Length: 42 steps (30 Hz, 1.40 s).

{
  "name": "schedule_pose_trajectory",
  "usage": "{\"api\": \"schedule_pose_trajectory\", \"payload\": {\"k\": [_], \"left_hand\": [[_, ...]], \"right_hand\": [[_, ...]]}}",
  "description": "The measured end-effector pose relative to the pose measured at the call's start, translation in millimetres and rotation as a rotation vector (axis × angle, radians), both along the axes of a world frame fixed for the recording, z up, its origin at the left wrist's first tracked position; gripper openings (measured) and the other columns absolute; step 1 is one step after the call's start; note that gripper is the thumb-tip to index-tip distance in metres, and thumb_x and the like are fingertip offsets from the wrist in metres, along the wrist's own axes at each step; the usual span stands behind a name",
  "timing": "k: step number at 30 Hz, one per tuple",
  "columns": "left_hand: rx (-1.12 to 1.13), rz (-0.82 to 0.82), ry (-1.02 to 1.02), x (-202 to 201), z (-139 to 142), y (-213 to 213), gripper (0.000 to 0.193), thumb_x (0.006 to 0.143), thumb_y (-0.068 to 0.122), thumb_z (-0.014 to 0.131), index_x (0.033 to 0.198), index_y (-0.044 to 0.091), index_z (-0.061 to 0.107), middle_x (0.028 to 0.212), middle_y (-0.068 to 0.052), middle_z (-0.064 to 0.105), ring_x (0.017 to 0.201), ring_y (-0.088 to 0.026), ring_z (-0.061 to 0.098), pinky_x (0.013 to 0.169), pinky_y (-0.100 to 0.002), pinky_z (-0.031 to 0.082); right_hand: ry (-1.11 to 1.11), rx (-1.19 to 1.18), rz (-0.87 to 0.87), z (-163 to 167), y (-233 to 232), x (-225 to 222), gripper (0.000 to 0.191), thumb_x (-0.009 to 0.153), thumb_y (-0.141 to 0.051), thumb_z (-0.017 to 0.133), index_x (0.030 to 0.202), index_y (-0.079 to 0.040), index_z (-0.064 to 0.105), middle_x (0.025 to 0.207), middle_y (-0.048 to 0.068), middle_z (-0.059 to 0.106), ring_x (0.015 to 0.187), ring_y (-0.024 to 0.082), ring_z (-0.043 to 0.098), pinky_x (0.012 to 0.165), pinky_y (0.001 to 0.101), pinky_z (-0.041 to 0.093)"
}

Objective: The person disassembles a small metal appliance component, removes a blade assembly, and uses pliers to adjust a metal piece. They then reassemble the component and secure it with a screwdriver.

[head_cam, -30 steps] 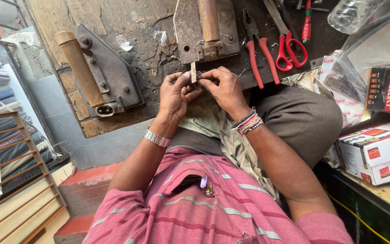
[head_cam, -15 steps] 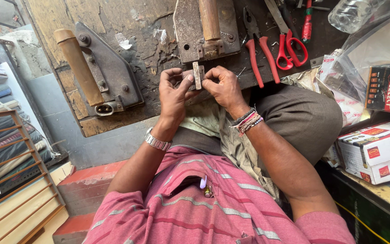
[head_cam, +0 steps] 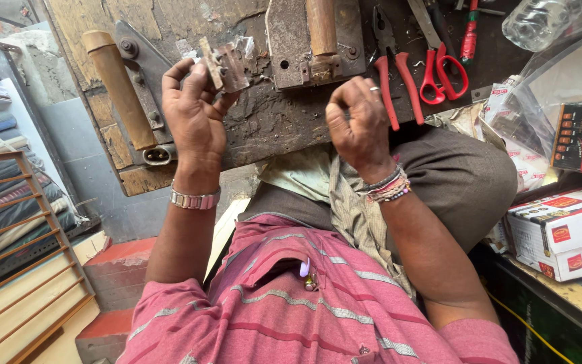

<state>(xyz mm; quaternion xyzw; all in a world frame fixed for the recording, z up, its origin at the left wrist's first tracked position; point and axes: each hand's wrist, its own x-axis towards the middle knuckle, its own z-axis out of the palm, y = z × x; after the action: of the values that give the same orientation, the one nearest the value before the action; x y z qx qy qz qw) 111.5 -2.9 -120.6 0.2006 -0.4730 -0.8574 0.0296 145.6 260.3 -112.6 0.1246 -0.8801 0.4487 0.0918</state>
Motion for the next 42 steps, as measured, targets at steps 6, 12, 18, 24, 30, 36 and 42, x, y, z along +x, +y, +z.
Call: {"api": "schedule_pose_trajectory", "payload": {"k": [6,12,18,24,30,36,42], "left_hand": [[0.284,-0.074,-0.047,6.5,-19.6,1.0,0.035,0.102,0.008,0.059,0.134,0.000,0.047,0.119,-0.015,0.066,0.104,-0.025,0.072,0.085,-0.045,0.068],[0.383,-0.131,-0.034,7.7,-28.0,7.7,0.036,0.105,0.008,0.055,0.139,-0.001,0.049,0.122,-0.017,0.066,0.105,-0.026,0.072,0.087,-0.044,0.068],[0.307,-0.245,-0.115,16.4,-31.2,34.5,0.032,0.105,0.007,0.054,0.136,0.001,0.054,0.122,-0.016,0.067,0.103,-0.023,0.072,0.085,-0.041,0.067],[0.343,-0.314,-0.098,28.7,-33.8,59.4,0.036,0.104,0.010,0.059,0.137,-0.001,0.050,0.120,-0.015,0.066,0.102,-0.023,0.072,0.083,-0.041,0.067],[0.215,-0.343,-0.062,33.9,-33.1,69.1,0.038,0.103,0.008,0.061,0.138,-0.002,0.049,0.121,-0.015,0.065,0.105,-0.022,0.071,0.087,-0.040,0.066],[0.033,-0.364,0.074,37.5,-32.7,68.8,0.039,0.103,0.003,0.065,0.139,-0.002,0.050,0.123,-0.014,0.064,0.108,-0.019,0.069,0.092,-0.037,0.065],[-0.566,-0.462,0.348,47.5,-25.7,69.7,0.050,0.099,-0.005,0.069,0.143,0.007,0.047,0.128,-0.010,0.066,0.118,-0.017,0.071,0.100,-0.033,0.067]], "right_hand": [[-0.040,0.142,0.131,-4.1,-9.2,-1.8,0.011,0.102,-0.012,0.068,0.112,-0.006,0.071,0.099,0.009,0.069,0.093,0.026,0.063,0.082,0.0377,0.051],[-0.230,0.180,-0.177,21.0,21.1,-8.5,0.007,0.095,-0.013,0.077,0.101,-0.010,0.077,0.094,0.009,0.071,0.091,0.024,0.066,0.083,0.0366,0.052],[0.044,-0.046,0.012,24.7,13.1,-4.2,0.023,0.089,0.005,0.068,0.109,-0.003,0.075,0.113,0.014,0.070,0.102,0.025,0.065,0.085,0.0334,0.055],[-0.102,-0.118,-0.009,12.7,-11.2,3.2,0.016,0.091,-0.007,0.083,0.105,-0.007,0.077,0.098,0.006,0.072,0.094,0.020,0.068,0.082,0.0322,0.055],[-0.091,-0.113,0.028,9.7,-14.0,3.6,0.015,0.090,-0.008,0.081,0.104,-0.004,0.076,0.098,0.008,0.072,0.094,0.023,0.067,0.084,0.0359,0.053],[-0.123,0.025,0.034,2.9,-13.5,3.2,0.012,0.094,-0.009,0.073,0.104,-0.002,0.071,0.096,0.011,0.071,0.093,0.028,0.067,0.083,0.0407,0.053],[-0.559,-0.057,0.077,-5.2,-6.5,-0.6,0.012,0.097,-0.015,0.062,0.102,-0.005,0.068,0.088,0.011,0.076,0.084,0.028,0.077,0.074,0.0424,0.058]]}}
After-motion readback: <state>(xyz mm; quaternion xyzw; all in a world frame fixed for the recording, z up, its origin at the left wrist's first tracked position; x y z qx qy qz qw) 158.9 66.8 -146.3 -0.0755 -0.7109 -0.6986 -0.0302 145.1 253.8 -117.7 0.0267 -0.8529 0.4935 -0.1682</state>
